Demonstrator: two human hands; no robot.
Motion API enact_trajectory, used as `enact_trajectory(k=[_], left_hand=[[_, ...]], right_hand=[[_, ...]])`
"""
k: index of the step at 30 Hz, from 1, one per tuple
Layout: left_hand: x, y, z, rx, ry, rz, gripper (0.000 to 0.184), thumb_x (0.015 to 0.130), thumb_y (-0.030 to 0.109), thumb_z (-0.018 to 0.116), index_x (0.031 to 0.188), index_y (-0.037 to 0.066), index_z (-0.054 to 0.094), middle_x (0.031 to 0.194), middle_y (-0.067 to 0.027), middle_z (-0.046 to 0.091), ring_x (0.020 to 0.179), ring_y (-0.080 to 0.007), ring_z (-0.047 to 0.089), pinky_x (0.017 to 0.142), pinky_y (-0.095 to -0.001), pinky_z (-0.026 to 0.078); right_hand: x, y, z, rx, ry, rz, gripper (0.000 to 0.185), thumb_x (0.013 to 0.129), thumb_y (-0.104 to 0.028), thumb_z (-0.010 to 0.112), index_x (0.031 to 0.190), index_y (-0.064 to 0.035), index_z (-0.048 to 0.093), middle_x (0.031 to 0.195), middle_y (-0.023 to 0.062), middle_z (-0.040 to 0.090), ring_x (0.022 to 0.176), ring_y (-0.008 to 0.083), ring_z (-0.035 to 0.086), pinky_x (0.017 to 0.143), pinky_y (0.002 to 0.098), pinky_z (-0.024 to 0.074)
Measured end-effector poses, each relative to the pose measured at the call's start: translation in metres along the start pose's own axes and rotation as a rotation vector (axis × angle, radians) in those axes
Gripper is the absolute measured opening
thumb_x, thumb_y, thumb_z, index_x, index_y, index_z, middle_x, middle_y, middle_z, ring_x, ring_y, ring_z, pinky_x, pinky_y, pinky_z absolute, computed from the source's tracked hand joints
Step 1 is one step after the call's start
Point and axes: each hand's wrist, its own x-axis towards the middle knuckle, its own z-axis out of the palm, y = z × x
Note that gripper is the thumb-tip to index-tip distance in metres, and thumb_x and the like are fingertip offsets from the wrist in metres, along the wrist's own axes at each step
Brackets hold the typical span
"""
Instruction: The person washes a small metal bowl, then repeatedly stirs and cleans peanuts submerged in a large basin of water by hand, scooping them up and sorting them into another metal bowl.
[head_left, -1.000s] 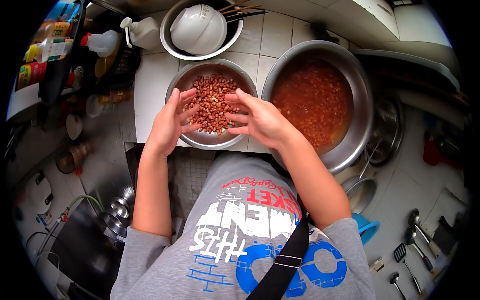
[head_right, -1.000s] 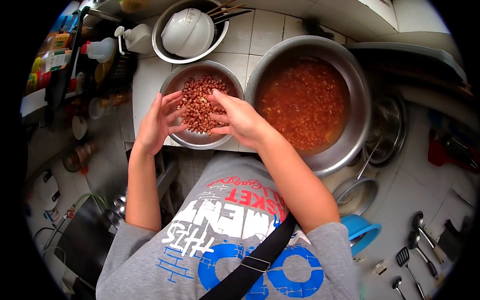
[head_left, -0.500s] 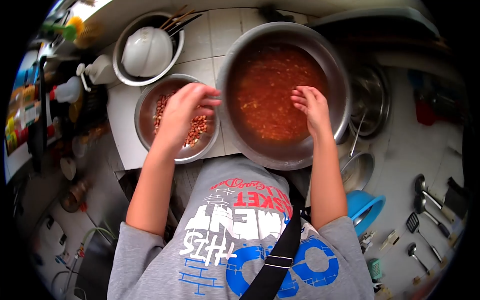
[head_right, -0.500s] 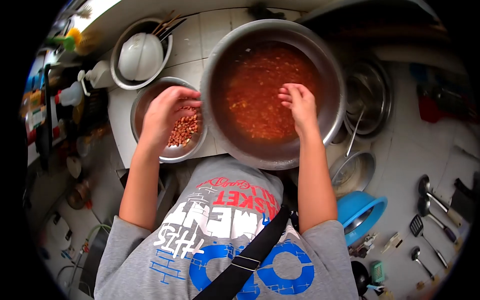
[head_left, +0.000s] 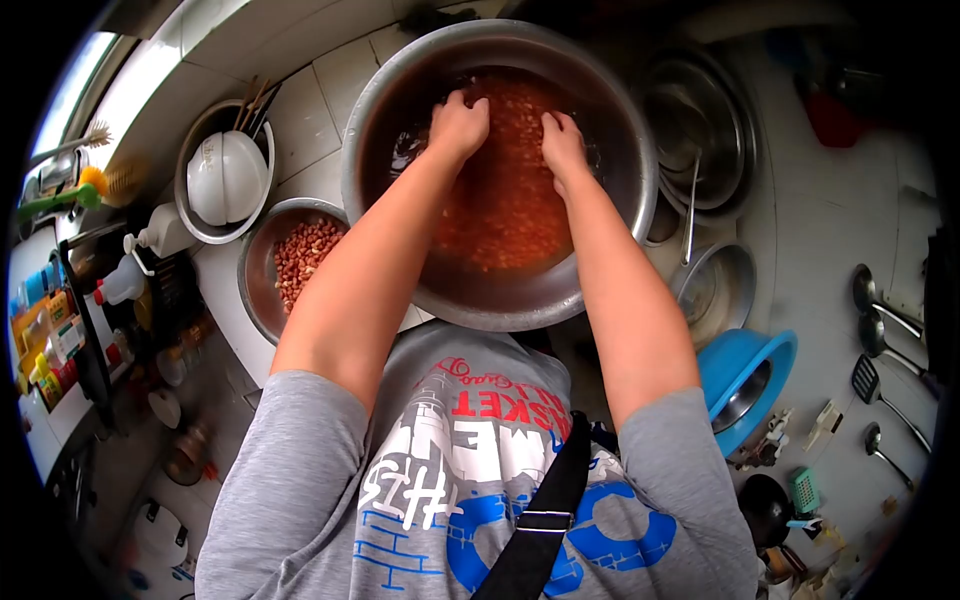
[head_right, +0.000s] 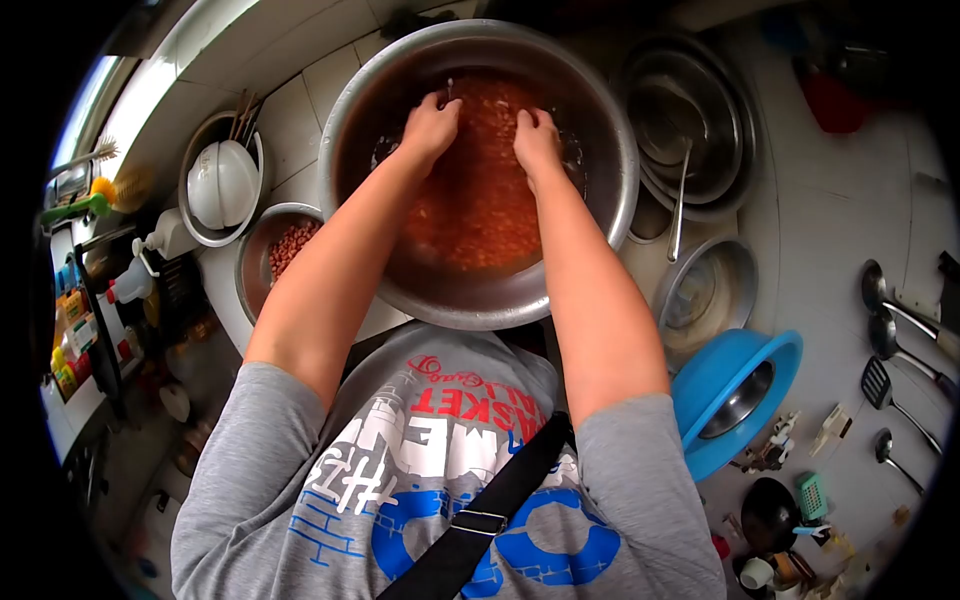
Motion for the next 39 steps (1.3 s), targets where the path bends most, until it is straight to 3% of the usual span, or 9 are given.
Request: enact_trajectory(k=[1,4,5,10,12,19,24,27,39], left_hand=[[-0.001,0.002,0.006,-0.089,-0.008,0.016,0.055,0.096,0.035,0.055,0.14,0.004,0.05,0.133,-0.023,0.058,0.124,-0.0357,0.055,0.108,-0.0395,0.041],[-0.021,0.019,-0.006,-0.63,-0.339,-0.305,0.04,0.1,0.033,0.052,0.13,0.007,0.058,0.125,-0.0125,0.062,0.114,-0.0263,0.058,0.096,-0.0395,0.048],[-0.03,0.028,-0.016,-0.811,-0.448,-0.413,0.036,0.101,0.032,0.052,0.127,0.008,0.06,0.122,-0.009,0.063,0.11,-0.0232,0.06,0.092,-0.0395,0.05],[-0.077,0.031,-0.067,-1.054,-0.764,-0.245,0.048,0.104,0.044,0.041,0.125,0.005,0.06,0.124,-0.0113,0.061,0.115,-0.0236,0.058,0.094,-0.0428,0.05],[-0.094,0.037,-0.084,-1.126,-0.805,-0.209,0.054,0.104,0.047,0.038,0.127,0.003,0.059,0.127,-0.0122,0.06,0.118,-0.0247,0.057,0.096,-0.044,0.05],[-0.126,0.034,-0.1,-1.246,-0.76,-0.237,0.058,0.105,0.047,0.035,0.126,-0.003,0.057,0.125,-0.0169,0.058,0.118,-0.0267,0.058,0.098,-0.0472,0.051],[-0.134,0.028,-0.105,-1.296,-0.791,-0.246,0.061,0.105,0.049,0.035,0.128,-0.003,0.056,0.127,-0.018,0.058,0.12,-0.0263,0.057,0.099,-0.048,0.05],[-0.136,0.024,-0.107,-1.321,-0.807,-0.25,0.063,0.104,0.05,0.035,0.13,-0.003,0.055,0.127,-0.0187,0.058,0.12,-0.0267,0.057,0.099,-0.048,0.05],[-0.168,0.003,-0.146,-1.469,-0.742,-0.207,0.064,0.104,0.05,0.035,0.131,-0.005,0.053,0.127,-0.0206,0.06,0.119,-0.0288,0.059,0.1,-0.049,0.049]], right_hand=[[0.002,0.001,0.005,0.224,-0.085,0.036,0.046,0.102,-0.034,0.051,0.136,-0.0023,0.053,0.132,0.0142,0.061,0.118,0.0315,0.06,0.101,0.0436,0.0464],[-0.013,-0.02,-0.011,0.718,-0.343,0.382,0.041,0.105,-0.029,0.047,0.133,0.0006,0.052,0.131,0.0131,0.06,0.115,0.0287,0.06,0.098,0.0427,0.0494],[-0.019,-0.025,-0.019,0.809,-0.419,0.388,0.04,0.105,-0.029,0.046,0.132,0.0001,0.053,0.131,0.014,0.06,0.115,0.0278,0.059,0.097,0.0427,0.0507],[-0.068,-0.045,-0.075,1.072,-0.75,0.32,0.04,0.106,-0.031,0.041,0.13,-0.0006,0.055,0.126,0.017,0.059,0.115,0.0257,0.059,0.095,0.0442,0.0545],[-0.087,-0.054,-0.085,1.087,-0.731,0.317,0.043,0.107,-0.032,0.04,0.129,0.0017,0.055,0.125,0.0162,0.059,0.115,0.0259,0.059,0.097,0.0459,0.0539],[-0.118,-0.066,-0.096,1.102,-0.716,0.311,0.047,0.107,-0.034,0.04,0.127,0.0049,0.057,0.122,0.0136,0.061,0.113,0.0256,0.06,0.1,0.047,0.053],[-0.124,-0.067,-0.095,1.125,-0.77,0.296,0.047,0.107,-0.032,0.039,0.131,0.0052,0.054,0.122,0.0144,0.063,0.118,0.0288,0.06,0.102,0.0466,0.051],[-0.13,-0.072,-0.095,1.117,-0.766,0.317,0.047,0.107,-0.034,0.04,0.127,0.005,0.057,0.119,0.0129,0.063,0.112,0.0254,0.061,0.1,0.0461,0.0527],[-0.158,-0.097,-0.074,1.058,-0.837,0.315,0.047,0.107,-0.034,0.039,0.128,0.0051,0.057,0.118,0.0131,0.064,0.113,0.0264,0.062,0.101,0.0468,0.052]])
